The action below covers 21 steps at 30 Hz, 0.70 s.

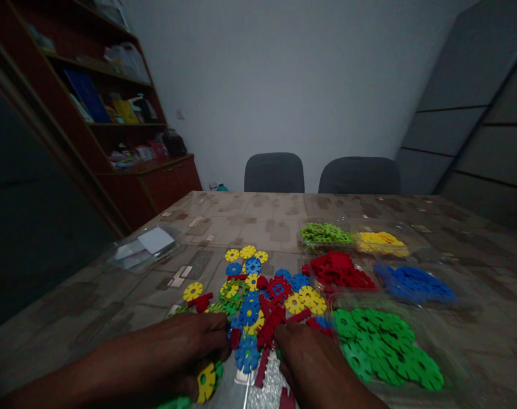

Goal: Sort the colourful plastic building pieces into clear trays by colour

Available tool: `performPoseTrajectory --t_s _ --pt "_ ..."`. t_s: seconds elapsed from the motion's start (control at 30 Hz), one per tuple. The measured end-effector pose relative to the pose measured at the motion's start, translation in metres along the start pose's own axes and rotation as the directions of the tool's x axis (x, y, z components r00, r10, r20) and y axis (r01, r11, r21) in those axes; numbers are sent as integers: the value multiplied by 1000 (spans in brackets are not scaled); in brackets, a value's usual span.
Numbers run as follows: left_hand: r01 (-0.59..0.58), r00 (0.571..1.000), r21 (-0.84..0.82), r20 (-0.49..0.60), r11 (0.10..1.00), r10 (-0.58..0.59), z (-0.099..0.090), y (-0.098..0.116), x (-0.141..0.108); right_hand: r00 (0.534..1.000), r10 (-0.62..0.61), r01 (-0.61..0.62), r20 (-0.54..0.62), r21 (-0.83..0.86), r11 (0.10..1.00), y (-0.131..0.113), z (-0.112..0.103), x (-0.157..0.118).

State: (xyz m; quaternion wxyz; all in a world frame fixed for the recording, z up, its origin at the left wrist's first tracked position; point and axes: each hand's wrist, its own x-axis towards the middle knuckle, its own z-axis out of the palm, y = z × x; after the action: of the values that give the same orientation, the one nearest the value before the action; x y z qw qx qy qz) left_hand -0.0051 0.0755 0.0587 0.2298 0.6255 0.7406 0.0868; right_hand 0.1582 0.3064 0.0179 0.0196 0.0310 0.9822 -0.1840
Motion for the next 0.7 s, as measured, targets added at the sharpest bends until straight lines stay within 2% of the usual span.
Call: performPoseTrajectory --t_s 0.07,0.17,0.3,0.37,0.47,0.57,0.7 --pt "53 998 35 30 998 -54 -1 4 3 998 47 -47 32 17 999 -5 -5 3" --pt "37 999 -16 28 999 -36 -4 5 8 997 68 -70 43 64 995 -7 -12 6" --pt "-62 997 -83 -60 995 57 -6 1 16 1000 -7 14 -31 236 972 -2 -12 6" --pt "-103 988 -80 -127 991 92 -7 -2 19 998 -10 21 -54 217 976 -2 -12 6" --pt "-66 980 -46 -192 997 56 -10 -10 21 999 -39 40 -5 175 984 -8 -13 6" --pt "-42 975 3 -217 999 42 -10 -22 25 987 -149 127 63 268 955 -16 -17 7" --pt "30 973 -13 -230 999 -32 -5 -35 29 989 -132 111 71 241 964 -21 -18 9"
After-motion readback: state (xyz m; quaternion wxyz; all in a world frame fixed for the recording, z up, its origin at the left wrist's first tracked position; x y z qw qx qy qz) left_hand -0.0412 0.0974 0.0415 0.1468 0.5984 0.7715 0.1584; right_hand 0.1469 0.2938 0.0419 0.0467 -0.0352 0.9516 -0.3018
